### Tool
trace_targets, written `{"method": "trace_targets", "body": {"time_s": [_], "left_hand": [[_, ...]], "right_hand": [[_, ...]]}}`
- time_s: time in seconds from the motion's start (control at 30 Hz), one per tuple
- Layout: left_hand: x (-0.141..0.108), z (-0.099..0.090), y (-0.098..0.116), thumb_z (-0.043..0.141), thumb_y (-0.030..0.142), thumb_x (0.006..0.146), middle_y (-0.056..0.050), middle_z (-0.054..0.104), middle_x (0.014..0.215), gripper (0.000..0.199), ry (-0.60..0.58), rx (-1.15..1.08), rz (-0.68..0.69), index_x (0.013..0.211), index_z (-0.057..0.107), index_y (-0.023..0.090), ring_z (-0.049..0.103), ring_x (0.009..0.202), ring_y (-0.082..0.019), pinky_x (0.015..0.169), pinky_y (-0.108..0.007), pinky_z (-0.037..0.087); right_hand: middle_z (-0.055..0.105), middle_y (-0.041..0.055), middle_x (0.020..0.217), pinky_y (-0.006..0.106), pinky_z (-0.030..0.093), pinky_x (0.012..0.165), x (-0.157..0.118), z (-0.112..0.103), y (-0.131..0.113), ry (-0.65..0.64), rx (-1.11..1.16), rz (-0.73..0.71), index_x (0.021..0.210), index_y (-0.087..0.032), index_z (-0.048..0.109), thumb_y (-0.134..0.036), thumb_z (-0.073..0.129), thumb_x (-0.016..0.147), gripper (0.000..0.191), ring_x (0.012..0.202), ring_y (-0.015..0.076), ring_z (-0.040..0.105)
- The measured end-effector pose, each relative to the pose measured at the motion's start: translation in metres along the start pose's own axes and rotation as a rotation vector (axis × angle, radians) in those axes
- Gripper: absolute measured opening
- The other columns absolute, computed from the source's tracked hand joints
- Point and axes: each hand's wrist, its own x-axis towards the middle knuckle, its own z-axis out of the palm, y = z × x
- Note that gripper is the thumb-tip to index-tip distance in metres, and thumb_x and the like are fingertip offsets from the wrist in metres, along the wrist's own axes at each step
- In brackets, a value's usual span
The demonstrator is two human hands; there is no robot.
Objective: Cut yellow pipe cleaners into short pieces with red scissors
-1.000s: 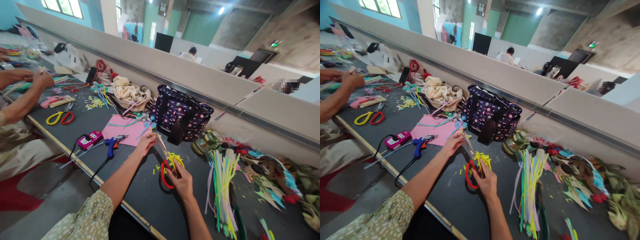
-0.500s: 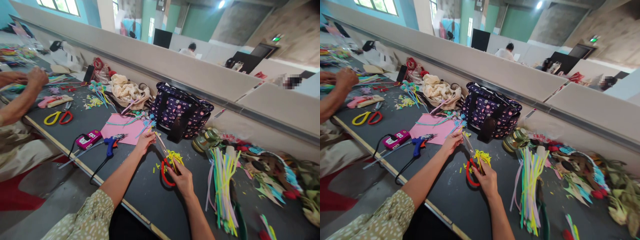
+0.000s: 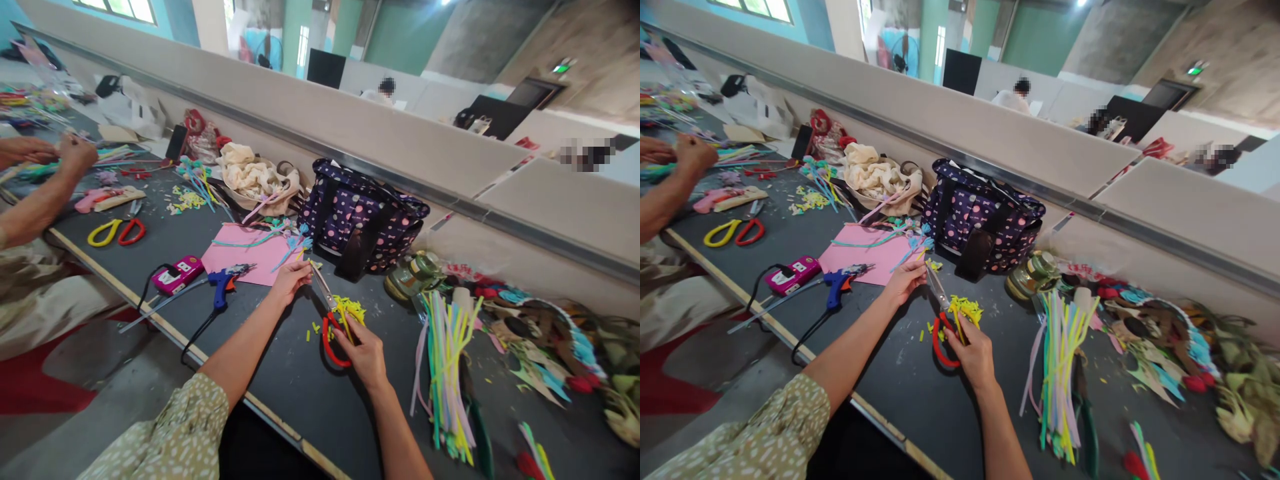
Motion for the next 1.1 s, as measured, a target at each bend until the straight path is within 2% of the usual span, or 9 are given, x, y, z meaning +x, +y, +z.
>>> {"method": "trace_targets", "body": {"time_s": [0.57, 0.87, 1.1], "left_hand": [[0.0021, -0.0017, -0.0023, 0.081, 0.019, 0.053, -0.002, 0.064, 0.064, 0.032, 0.008, 0.011, 0.003, 0.081, 0.068, 0.010, 0.056, 0.051, -0.008, 0.051, -0.020, 0.050], [-0.0006, 0.0011, 0.0000, 0.080, 0.016, 0.055, -0.001, 0.063, 0.063, 0.029, 0.017, 0.011, 0.000, 0.080, 0.067, 0.009, 0.055, 0.050, -0.007, 0.050, -0.020, 0.049], [0.0000, 0.0007, -0.0018, 0.079, 0.016, 0.056, -0.001, 0.063, 0.062, 0.029, 0.019, 0.015, -0.002, 0.081, 0.066, 0.009, 0.055, 0.050, -0.007, 0.051, -0.020, 0.050]], "right_hand": [[0.064, 0.0063, 0.115, 0.035, 0.048, 0.093, -0.0017, 0.0015, -0.0002, -0.046, 0.021, 0.021, 0.121, -0.020, 0.060, -0.040, 0.060, 0.081, 0.045, 0.103, 0.0211, 0.062], [0.065, 0.0059, 0.114, 0.037, 0.050, 0.092, -0.0016, 0.0023, -0.0054, -0.049, -0.013, -0.005, 0.120, -0.021, 0.060, -0.040, 0.058, 0.081, 0.044, 0.103, 0.0224, 0.063], [0.065, 0.0075, 0.114, 0.034, 0.051, 0.089, -0.0008, 0.0005, -0.0069, -0.047, -0.085, -0.013, 0.123, -0.019, 0.057, -0.044, 0.059, 0.080, 0.049, 0.100, 0.0212, 0.064]]}}
